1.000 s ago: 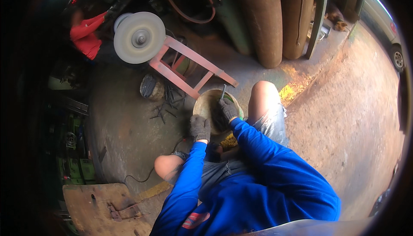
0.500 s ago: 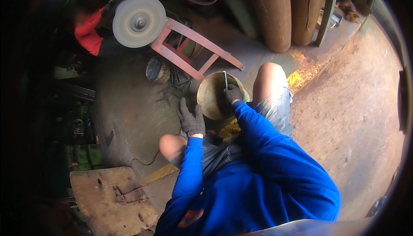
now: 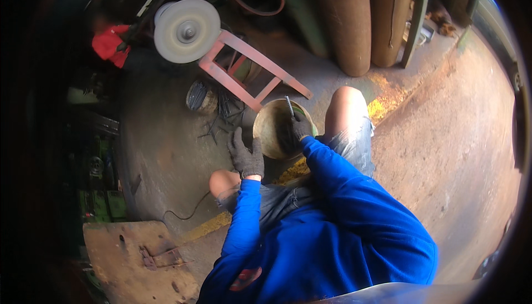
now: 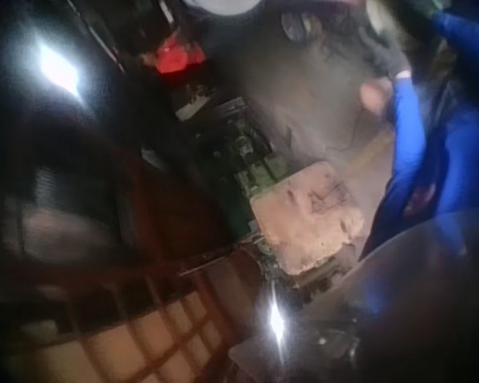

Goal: The person sits on the floor and uses a bench grinder to sharpen or smooth metal rods. They hold the rods with gloved hands against the spinning wheel, generating sparks, and periodically place the rods into a bucket.

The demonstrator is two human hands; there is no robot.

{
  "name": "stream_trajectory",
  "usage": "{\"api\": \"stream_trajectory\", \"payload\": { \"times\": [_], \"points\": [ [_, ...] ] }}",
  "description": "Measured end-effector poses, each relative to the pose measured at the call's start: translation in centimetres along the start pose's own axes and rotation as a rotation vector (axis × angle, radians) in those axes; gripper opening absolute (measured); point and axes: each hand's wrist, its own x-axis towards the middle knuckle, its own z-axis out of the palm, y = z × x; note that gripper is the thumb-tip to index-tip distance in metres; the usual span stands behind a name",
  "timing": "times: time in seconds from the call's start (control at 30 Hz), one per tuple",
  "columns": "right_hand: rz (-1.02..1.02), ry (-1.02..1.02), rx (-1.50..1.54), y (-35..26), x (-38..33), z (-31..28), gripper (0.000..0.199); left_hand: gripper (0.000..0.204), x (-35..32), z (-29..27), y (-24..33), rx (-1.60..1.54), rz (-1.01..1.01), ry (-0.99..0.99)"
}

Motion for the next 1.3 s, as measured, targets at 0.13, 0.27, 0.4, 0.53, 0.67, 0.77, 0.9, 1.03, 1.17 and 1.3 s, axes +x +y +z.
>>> {"api": "stream_trajectory", "payload": {
  "times": [0.13, 0.27, 0.4, 0.53, 0.67, 0.77, 0.9, 1.03, 1.17, 1.3],
  "points": [
    [-0.083, 0.024, -0.041, 2.5, 1.8, 0.5, 0.027, 0.058, -1.1, -0.4, -1.5, -0.033, -0.013, -0.036],
    [-0.105, 0.059, -0.011, 3.0, 3.3, 0.6, 0.027, 0.057, -1.3, -1.6, -1.3, -0.030, -0.012, 0.022],
    [0.013, -0.104, 0.189, 0.0, 0.6, 1.0, 0.027, 0.053, -2.7, -3.0, -1.9, -0.040, -0.089, 0.030],
    [-0.075, -0.146, 0.149, 0.3, 2.5, 0.1, 0.030, 0.044, -0.4, -2.8, -1.3, -0.158, 0.027, -0.047],
    [0.056, -0.179, 0.287, -1.0, 2.3, -0.4, 0.032, 0.036, 1.0, -1.8, -1.1, -0.275, 0.109, -0.154],
    [-0.032, -0.174, 0.239, -1.8, 2.2, -1.2, 0.032, 0.034, 1.4, -0.6, -1.5, -0.366, 0.167, -0.243],
    [-0.084, -0.197, 0.171, -3.1, 1.6, -1.8, 0.032, 0.033, 0.5, 0.3, -2.3, -0.456, 0.184, -0.395],
    [-0.033, -0.307, 0.349, -5.2, 1.7, -1.2, 0.035, 0.033, 1.2, -0.6, -4.0, -0.472, 0.256, -0.718],
    [0.036, -0.484, 0.410, -11.2, -0.8, 0.6, 0.036, 0.037, 2.1, -2.1, -6.6, -0.235, 0.287, -0.932],
    [-0.173, -0.568, 0.352, -13.9, -1.6, 3.1, 0.033, 0.041, 3.6, -2.6, -8.7, -0.071, 0.293, -0.908]
  ]
}}
